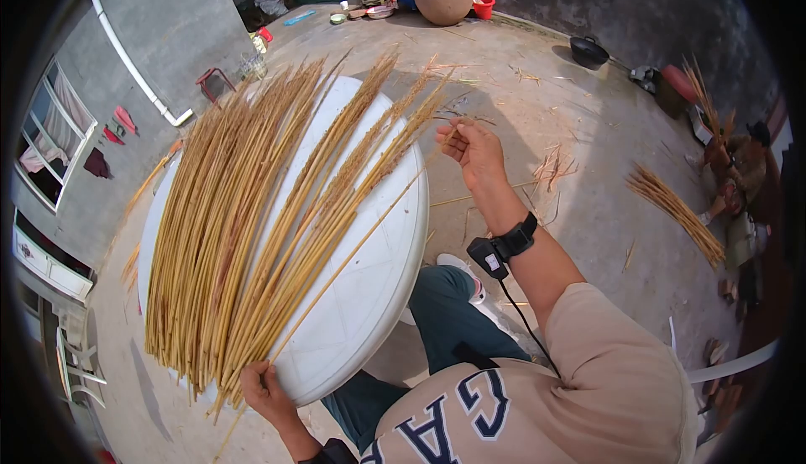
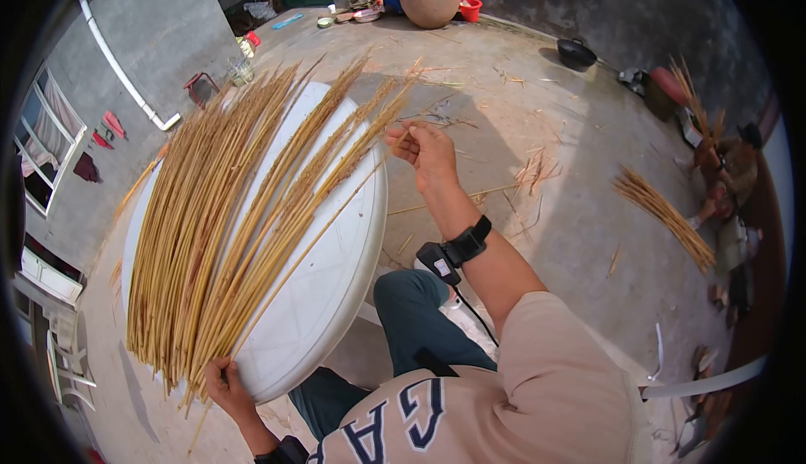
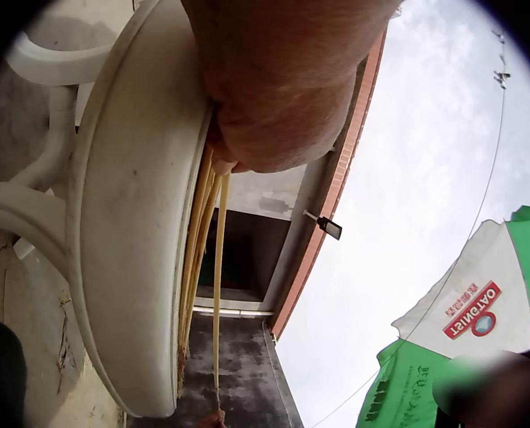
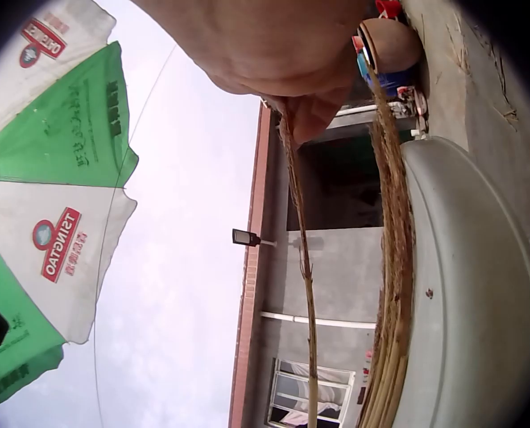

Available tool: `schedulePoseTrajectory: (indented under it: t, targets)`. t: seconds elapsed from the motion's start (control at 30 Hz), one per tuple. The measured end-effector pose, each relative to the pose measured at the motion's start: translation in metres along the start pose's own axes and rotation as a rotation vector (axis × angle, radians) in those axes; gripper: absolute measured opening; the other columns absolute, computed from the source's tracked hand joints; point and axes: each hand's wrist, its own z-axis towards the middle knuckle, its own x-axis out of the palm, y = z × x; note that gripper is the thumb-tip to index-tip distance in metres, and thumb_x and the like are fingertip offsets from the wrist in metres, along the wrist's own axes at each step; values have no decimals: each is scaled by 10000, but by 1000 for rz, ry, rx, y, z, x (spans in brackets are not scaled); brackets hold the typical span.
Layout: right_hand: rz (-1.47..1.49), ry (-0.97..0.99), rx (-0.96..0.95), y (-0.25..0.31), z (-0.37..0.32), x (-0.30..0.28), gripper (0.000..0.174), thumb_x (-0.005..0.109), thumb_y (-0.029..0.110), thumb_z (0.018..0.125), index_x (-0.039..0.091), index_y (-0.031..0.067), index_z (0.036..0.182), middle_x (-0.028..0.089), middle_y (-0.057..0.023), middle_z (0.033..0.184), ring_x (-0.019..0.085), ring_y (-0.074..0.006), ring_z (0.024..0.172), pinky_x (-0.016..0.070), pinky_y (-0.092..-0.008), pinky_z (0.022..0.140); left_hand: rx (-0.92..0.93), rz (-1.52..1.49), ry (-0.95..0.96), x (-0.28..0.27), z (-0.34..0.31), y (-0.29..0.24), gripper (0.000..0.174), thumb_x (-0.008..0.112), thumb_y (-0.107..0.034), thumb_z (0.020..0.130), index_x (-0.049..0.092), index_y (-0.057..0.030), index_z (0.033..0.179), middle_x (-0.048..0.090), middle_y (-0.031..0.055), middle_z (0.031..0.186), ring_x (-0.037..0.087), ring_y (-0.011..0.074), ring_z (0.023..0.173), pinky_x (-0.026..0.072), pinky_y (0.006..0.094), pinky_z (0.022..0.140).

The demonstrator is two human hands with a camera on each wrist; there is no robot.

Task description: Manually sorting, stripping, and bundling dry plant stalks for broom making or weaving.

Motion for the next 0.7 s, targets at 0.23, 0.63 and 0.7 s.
schedulePoseTrajectory:
  t: [0.23, 0.63, 0.7]
  targets:
    - [48, -203, 45, -10, 3, 5, 150, 479, 150, 871, 559, 41, 936, 614, -70, 737, 587, -147, 615, 494, -282, 567, 3, -12, 26, 0, 0, 1, 134, 580, 108, 704, 536, 19, 794, 535, 106, 769, 527, 235, 738, 435, 305, 657]
    - [249, 29, 74, 2, 10, -7, 302, 451, 239, 940, 487, -44, 1039, 606, -219, 983, 631, -303, 918, 549, -376, 773, -52, -39, -9, 1, -2, 2, 146, 590, 123, 711, 533, 21, 798, 551, 96, 801, 535, 207, 746, 458, 278, 655]
    - [273, 36, 72, 1, 9, -7, 276, 469, 186, 929, 474, -56, 1061, 592, -230, 1010, 619, -311, 949, 542, -374, 797, -58, -53, -12, 2, -3, 5, 150, 591, 126, 707, 536, 22, 801, 557, 98, 807, 538, 206, 748, 461, 278, 656]
